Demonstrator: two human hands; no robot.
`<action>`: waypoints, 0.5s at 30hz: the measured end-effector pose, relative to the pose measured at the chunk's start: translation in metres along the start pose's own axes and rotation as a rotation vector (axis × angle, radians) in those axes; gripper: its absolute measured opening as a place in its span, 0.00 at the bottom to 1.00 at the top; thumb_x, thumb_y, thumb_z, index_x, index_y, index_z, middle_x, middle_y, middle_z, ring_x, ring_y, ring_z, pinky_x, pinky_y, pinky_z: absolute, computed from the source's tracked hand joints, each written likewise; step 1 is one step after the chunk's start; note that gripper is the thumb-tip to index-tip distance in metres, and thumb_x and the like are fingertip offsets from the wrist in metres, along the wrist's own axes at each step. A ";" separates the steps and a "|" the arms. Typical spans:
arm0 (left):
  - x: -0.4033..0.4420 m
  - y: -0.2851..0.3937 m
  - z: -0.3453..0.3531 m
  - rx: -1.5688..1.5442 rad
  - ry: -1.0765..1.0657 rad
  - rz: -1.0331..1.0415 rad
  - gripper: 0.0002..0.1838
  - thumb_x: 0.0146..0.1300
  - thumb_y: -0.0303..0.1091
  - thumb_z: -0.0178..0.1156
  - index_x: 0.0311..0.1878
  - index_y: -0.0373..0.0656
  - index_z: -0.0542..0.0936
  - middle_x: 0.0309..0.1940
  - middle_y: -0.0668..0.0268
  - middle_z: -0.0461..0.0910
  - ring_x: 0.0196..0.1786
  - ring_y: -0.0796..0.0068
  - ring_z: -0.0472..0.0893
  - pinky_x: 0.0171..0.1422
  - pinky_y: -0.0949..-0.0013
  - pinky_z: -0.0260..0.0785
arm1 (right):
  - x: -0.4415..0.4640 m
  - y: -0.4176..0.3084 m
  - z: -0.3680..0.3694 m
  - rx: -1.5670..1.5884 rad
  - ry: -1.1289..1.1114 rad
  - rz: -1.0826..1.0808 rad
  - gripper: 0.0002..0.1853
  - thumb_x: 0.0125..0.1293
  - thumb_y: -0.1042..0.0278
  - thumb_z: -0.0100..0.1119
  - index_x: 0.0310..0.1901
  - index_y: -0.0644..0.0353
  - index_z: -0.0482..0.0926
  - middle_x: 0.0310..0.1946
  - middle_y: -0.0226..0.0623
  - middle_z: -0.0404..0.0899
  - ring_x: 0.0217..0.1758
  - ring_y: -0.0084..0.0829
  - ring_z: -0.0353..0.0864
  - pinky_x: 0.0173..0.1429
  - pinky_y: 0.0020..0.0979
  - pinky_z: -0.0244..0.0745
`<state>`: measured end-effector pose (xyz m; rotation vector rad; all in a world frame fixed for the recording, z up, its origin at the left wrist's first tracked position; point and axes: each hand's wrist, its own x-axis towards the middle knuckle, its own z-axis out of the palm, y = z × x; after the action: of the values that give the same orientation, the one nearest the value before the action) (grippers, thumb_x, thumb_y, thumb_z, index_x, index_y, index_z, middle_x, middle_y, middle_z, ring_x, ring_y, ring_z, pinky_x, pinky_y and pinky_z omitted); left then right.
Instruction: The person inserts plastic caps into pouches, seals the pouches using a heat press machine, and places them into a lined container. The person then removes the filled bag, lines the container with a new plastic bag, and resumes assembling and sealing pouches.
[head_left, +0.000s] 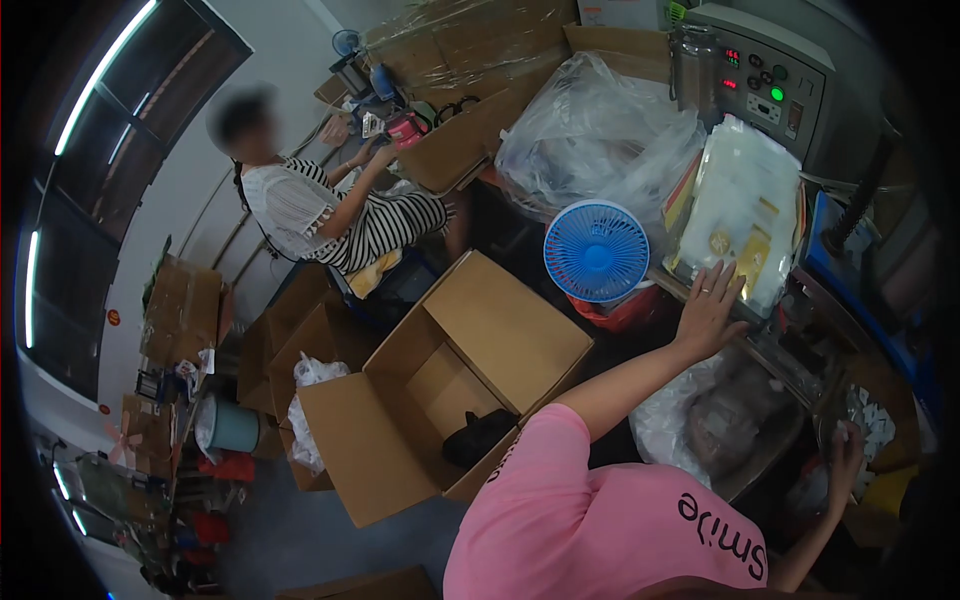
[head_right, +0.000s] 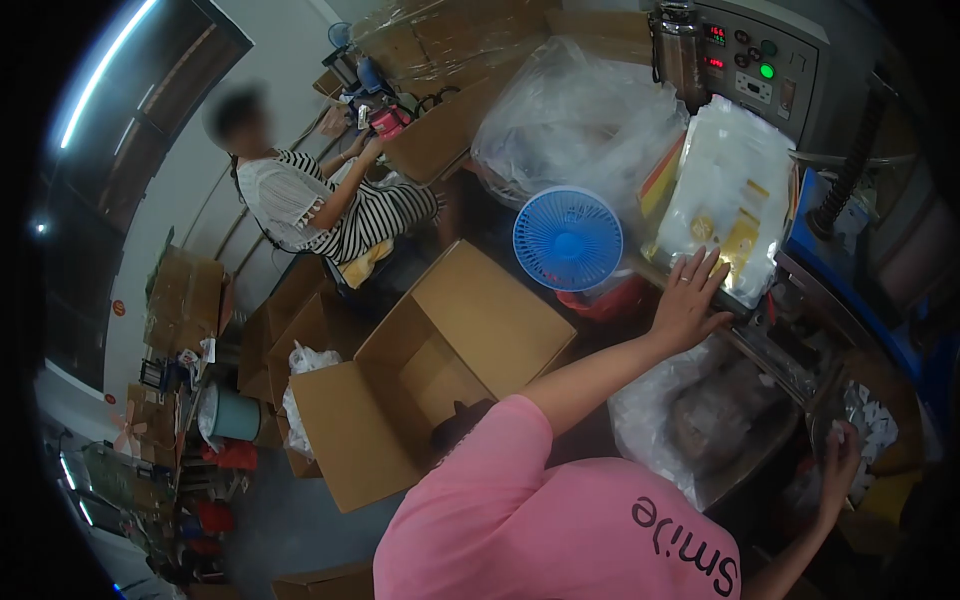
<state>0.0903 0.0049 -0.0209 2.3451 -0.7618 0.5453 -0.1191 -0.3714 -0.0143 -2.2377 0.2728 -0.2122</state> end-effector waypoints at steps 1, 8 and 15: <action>0.000 0.000 0.001 -0.003 0.008 0.000 0.42 0.52 0.49 0.65 0.67 0.40 0.62 0.71 0.53 0.54 0.75 0.53 0.49 0.77 0.52 0.37 | 0.003 0.004 0.003 -0.103 0.007 -0.031 0.20 0.73 0.59 0.47 0.59 0.64 0.70 0.52 0.41 0.73 0.52 0.29 0.72 0.56 0.30 0.66; 0.000 0.002 -0.004 0.000 -0.001 -0.017 0.40 0.54 0.49 0.64 0.67 0.42 0.62 0.70 0.55 0.56 0.74 0.54 0.51 0.76 0.51 0.40 | 0.026 -0.011 0.017 -0.030 0.182 0.003 0.22 0.72 0.57 0.48 0.61 0.62 0.69 0.55 0.42 0.72 0.54 0.31 0.73 0.58 0.33 0.66; 0.001 0.002 -0.005 -0.002 0.005 -0.003 0.42 0.51 0.47 0.66 0.67 0.41 0.62 0.71 0.53 0.55 0.74 0.53 0.50 0.77 0.51 0.39 | 0.041 0.014 0.040 0.139 0.445 -0.007 0.22 0.72 0.58 0.50 0.62 0.59 0.69 0.58 0.41 0.72 0.51 0.32 0.75 0.52 0.31 0.70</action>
<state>0.0891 0.0064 -0.0161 2.3415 -0.7563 0.5489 -0.0716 -0.3619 -0.0477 -2.0344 0.4720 -0.7140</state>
